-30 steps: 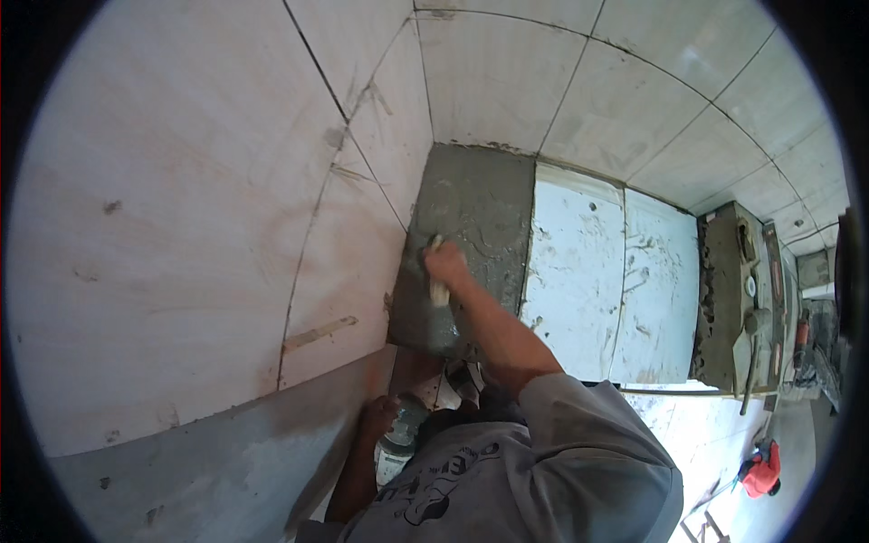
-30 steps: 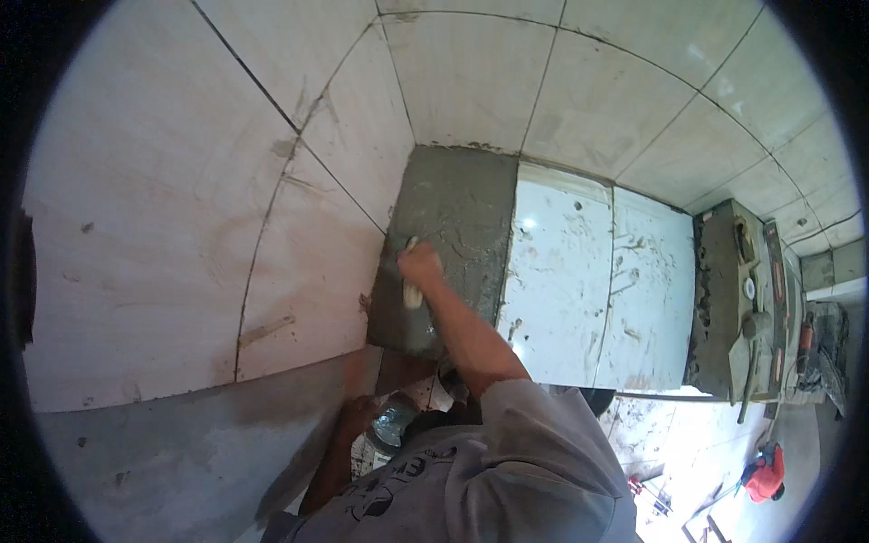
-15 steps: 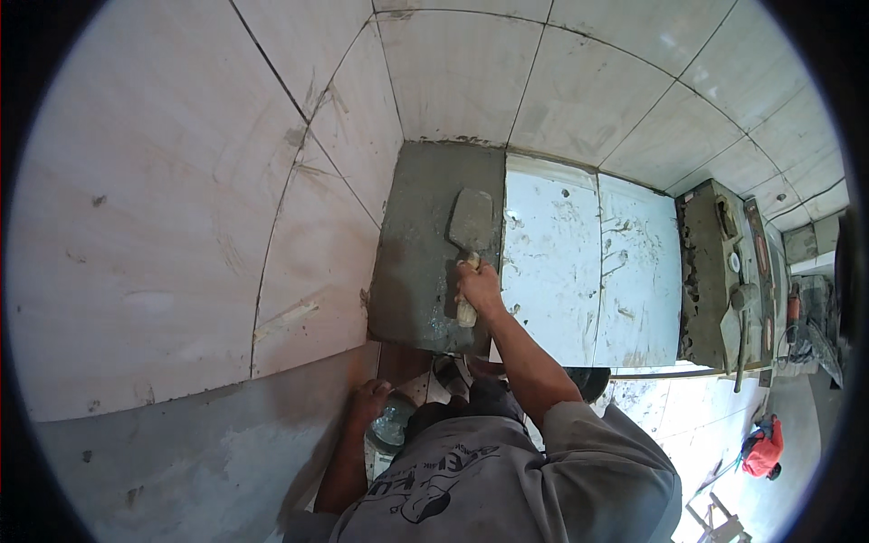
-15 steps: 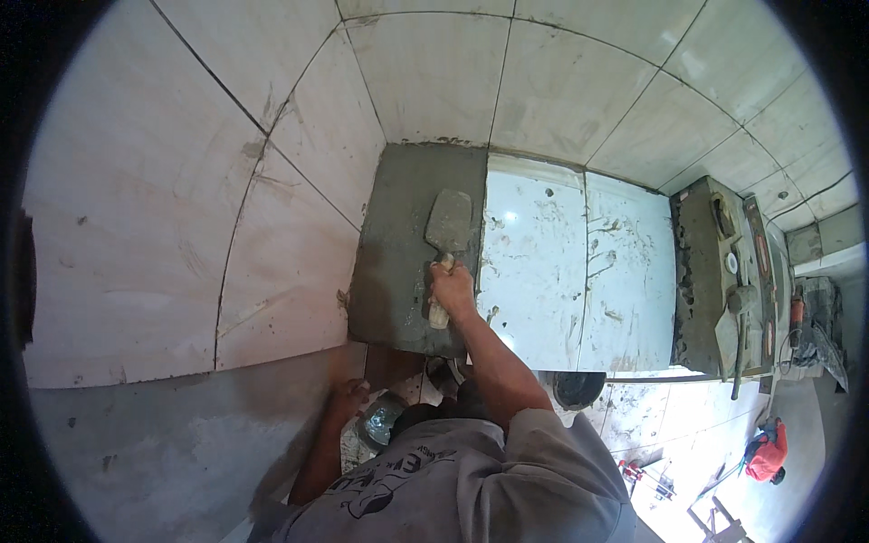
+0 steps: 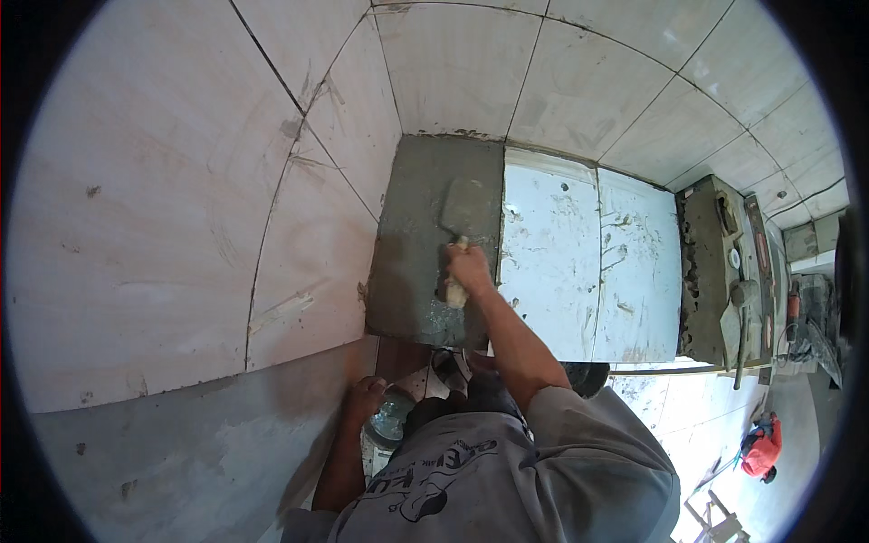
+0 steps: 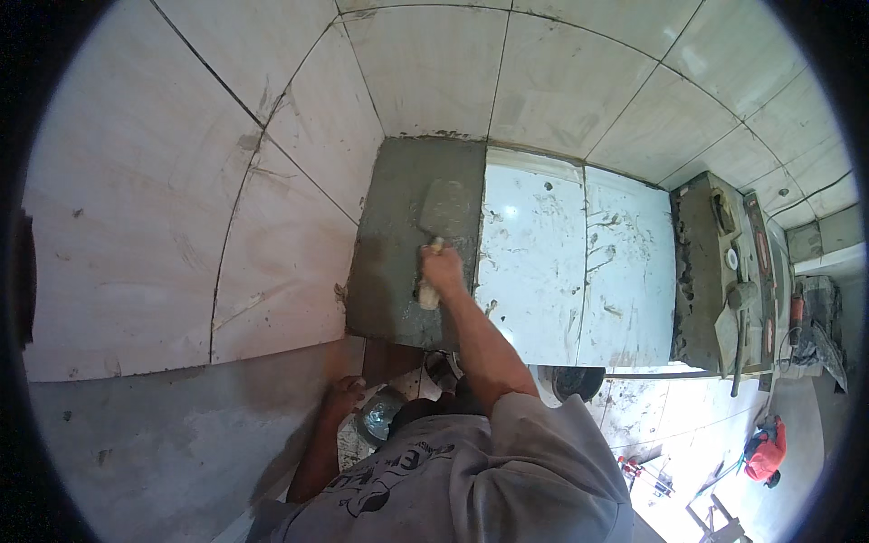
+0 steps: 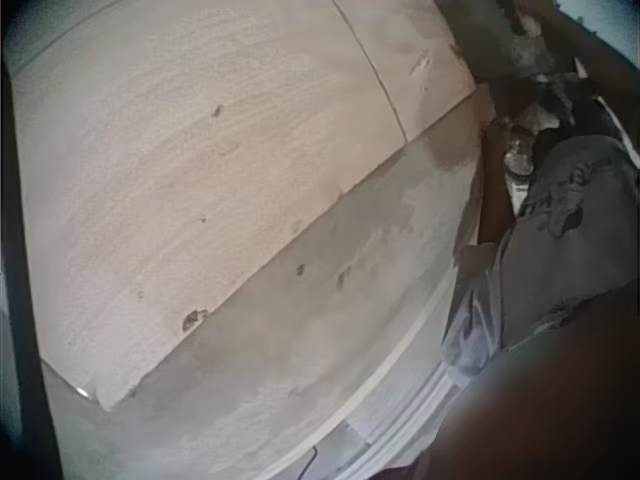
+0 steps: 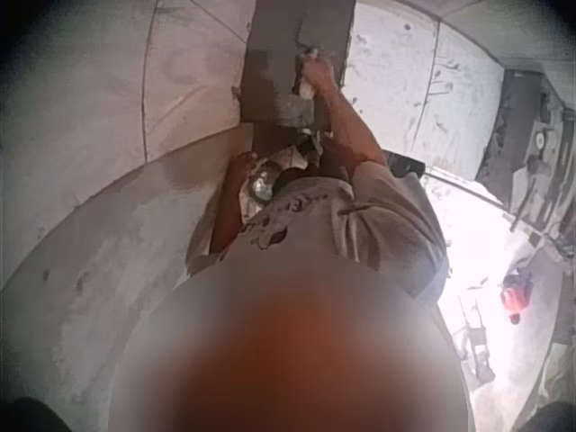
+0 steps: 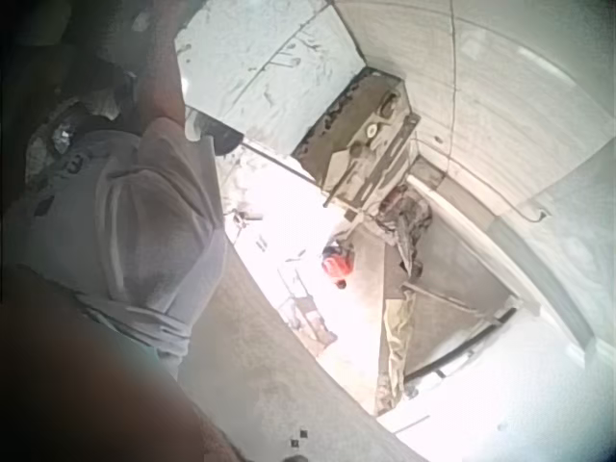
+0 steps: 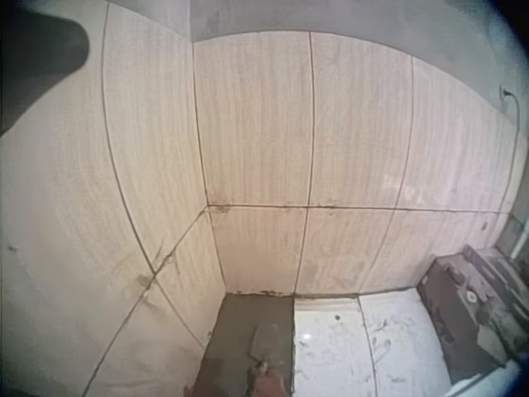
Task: Applying mortar to a wall surface using a trowel for tiling.
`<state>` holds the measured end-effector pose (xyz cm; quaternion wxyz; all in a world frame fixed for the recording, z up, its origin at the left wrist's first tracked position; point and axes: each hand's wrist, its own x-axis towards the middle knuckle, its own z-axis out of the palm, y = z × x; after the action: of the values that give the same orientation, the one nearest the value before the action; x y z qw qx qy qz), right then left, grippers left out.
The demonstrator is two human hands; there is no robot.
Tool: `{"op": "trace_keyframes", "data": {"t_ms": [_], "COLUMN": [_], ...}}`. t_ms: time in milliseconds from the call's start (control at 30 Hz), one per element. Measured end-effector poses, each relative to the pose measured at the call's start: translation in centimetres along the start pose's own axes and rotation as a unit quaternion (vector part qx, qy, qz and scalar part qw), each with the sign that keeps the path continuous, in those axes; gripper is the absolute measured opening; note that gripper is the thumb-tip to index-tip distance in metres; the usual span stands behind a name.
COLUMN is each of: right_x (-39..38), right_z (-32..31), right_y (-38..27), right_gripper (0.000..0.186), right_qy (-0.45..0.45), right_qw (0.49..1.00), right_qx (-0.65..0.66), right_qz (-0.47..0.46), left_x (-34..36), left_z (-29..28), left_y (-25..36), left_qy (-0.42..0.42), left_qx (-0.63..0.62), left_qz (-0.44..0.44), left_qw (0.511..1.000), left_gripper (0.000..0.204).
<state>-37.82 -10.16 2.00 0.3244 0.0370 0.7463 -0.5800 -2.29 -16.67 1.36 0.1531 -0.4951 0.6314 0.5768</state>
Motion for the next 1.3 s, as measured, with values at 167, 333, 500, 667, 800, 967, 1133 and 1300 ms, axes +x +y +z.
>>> {"op": "trace_keyframes", "data": {"t_ms": [167, 333, 500, 667, 800, 967, 1133, 1300], "right_x": [-4.1, -7.9, -6.5, 1.8, 1.3, -8.0, -12.7, -16.0], "right_z": [4.1, 3.0, 1.2, -0.2, -0.2, -1.0, -5.6, -10.5], "right_y": [-0.6, 2.0, -1.9, -4.1, -1.7, 2.0, 4.1, 6.4], "right_gripper": [0.050, 0.044, 0.050, 0.041, 0.035, 0.034, 0.034, 0.035], "right_qy": [-0.117, -0.169, -0.113, -0.060, -0.134, -0.278, -0.313, -0.355], "right_qw": [0.966, 0.944, 0.941, 0.951, 0.955, 0.887, 0.862, 0.807], "right_qx": [-0.224, -0.278, -0.305, -0.289, -0.259, -0.356, -0.383, -0.414], "right_qz": [-0.052, -0.055, -0.091, -0.090, -0.051, -0.096, -0.111, -0.228], "left_x": [-0.4, -1.3, -1.8, -4.5, -6.8, -8.6, -11.8, -15.8], "left_z": [0.2, 1.0, 0.7, 1.5, 4.0, 9.4, 16.7, 23.7], "left_y": [-0.8, 0.1, -2.4, -2.3, -4.4, -11.6, -11.5, -10.0], "left_qy": [-0.019, -0.008, 0.049, 0.101, 0.112, 0.182, 0.255, 0.248], "left_qx": [0.011, 0.014, -0.031, 0.017, -0.066, -0.006, 0.016, -0.232], "left_qz": [-0.023, 0.000, -0.004, 0.037, -0.016, 0.020, 0.168, 0.004], "left_qw": [0.999, 1.000, 0.998, 0.994, 0.991, 0.983, 0.952, 0.941], "left_gripper": [0.040, 0.036, 0.036, 0.038, 0.038, 0.032, 0.019, 0.025]}}
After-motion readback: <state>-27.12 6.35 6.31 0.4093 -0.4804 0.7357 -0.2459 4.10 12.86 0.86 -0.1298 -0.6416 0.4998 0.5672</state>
